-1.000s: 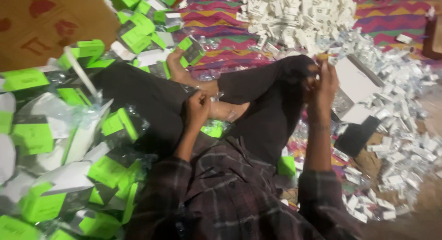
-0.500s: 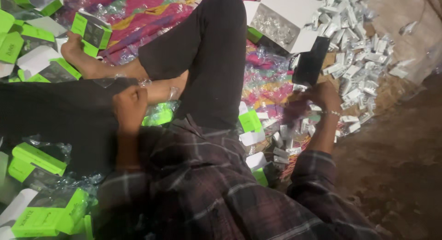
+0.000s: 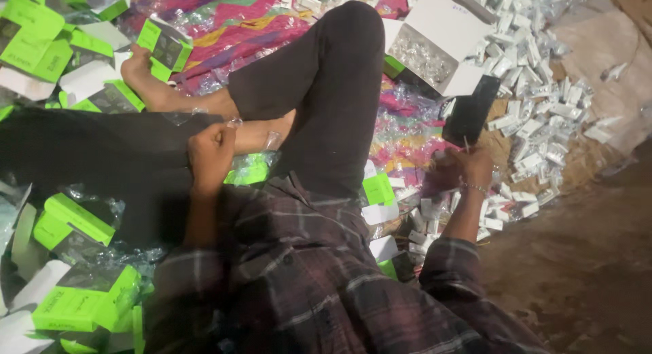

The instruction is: The person sits on the floor among piles of green product boxes and small white items, picking up a small white item, folding or inserting a part into it by hand, and placing the finished item aside, repeating this with one item at a time.

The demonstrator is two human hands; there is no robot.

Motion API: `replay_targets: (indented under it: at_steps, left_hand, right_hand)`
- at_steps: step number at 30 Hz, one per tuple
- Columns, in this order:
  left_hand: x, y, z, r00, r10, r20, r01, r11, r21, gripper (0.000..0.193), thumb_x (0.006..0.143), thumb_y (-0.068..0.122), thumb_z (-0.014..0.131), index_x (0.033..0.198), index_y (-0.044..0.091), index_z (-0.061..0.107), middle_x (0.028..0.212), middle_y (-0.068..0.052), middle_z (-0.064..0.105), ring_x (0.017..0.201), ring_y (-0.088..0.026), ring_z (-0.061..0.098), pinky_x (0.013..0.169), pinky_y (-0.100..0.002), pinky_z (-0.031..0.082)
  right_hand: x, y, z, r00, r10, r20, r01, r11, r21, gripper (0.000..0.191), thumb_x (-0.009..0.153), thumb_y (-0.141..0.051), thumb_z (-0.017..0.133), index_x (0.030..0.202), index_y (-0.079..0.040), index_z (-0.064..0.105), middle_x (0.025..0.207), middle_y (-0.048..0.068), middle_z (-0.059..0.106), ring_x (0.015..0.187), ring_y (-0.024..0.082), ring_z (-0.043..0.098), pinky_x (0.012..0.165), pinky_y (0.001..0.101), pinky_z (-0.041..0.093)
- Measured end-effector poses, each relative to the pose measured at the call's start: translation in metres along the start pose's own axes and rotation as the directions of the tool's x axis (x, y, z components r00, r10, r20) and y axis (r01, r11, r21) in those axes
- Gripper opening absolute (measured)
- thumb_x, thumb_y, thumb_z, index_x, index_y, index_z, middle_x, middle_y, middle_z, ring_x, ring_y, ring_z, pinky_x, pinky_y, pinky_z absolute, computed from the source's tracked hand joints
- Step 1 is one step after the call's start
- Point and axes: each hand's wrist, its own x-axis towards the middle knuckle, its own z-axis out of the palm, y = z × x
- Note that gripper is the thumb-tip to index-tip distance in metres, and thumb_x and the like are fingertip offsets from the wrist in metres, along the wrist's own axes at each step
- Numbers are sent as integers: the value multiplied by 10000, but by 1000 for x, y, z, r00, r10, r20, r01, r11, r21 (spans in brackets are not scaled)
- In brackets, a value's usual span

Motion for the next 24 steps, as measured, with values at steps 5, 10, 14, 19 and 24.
replay_targets:
  at_steps: [5, 10, 14, 19, 24]
  left_hand:
    - [2, -3, 4, 985, 62, 160, 13, 904, -427, 319, 943, 256, 695, 1078, -30, 732, 938, -112, 764, 854, -117, 685, 764, -306, 546]
    - [-7, 14, 43, 966, 107, 234, 37, 842, -539, 741, 954, 572, 644, 1353, -49, 583, 998, -143, 773, 925, -199, 732, 842, -328, 579]
    - [11, -11, 67, 991, -81, 111, 137, 529, -837, 636, 1067, 522, 525, 1413, -12, 538, 1243, -108, 673, 1148, -158, 636, 981, -309, 503]
    - [29, -54, 36, 957, -248, 152, 163, 21, -986, 421, 1157, 361, 506, 1271, -32, 607, 1066, -153, 647, 889, -239, 634, 757, -361, 530]
    - [37, -38, 35, 949, -259, 180, 204, 69, -977, 199, 1046, 149, 513, 1187, 38, 600, 1023, -92, 711, 877, -179, 694, 784, -330, 580]
  right_hand:
    - [-19, -73, -21, 984, -172, -50, 170, 984, -52, 345, 874, -330, 848, 812, -17, 719, 649, 85, 667, 529, 148, 612, 511, 328, 472]
    - [-98, -233, 38, 824, -567, 6, 423, 622, 659, 272, 1016, -193, 746, 919, -15, 565, 810, 25, 621, 693, 122, 544, 642, 317, 430]
    - [-197, -329, 165, 512, -834, 206, 677, 539, 501, 230, 998, -192, 730, 928, 9, 642, 825, 80, 643, 747, 138, 595, 663, 296, 499]
    - [-247, -329, 224, 314, -881, 353, 674, 469, 570, 390, 970, -96, 640, 1333, 11, 549, 828, 74, 645, 702, 115, 575, 648, 292, 487]
    - [-234, -319, 206, 299, -939, 169, 833, 343, 434, 447, 928, 7, 623, 1369, -68, 642, 849, 97, 653, 749, 202, 634, 696, 358, 520]
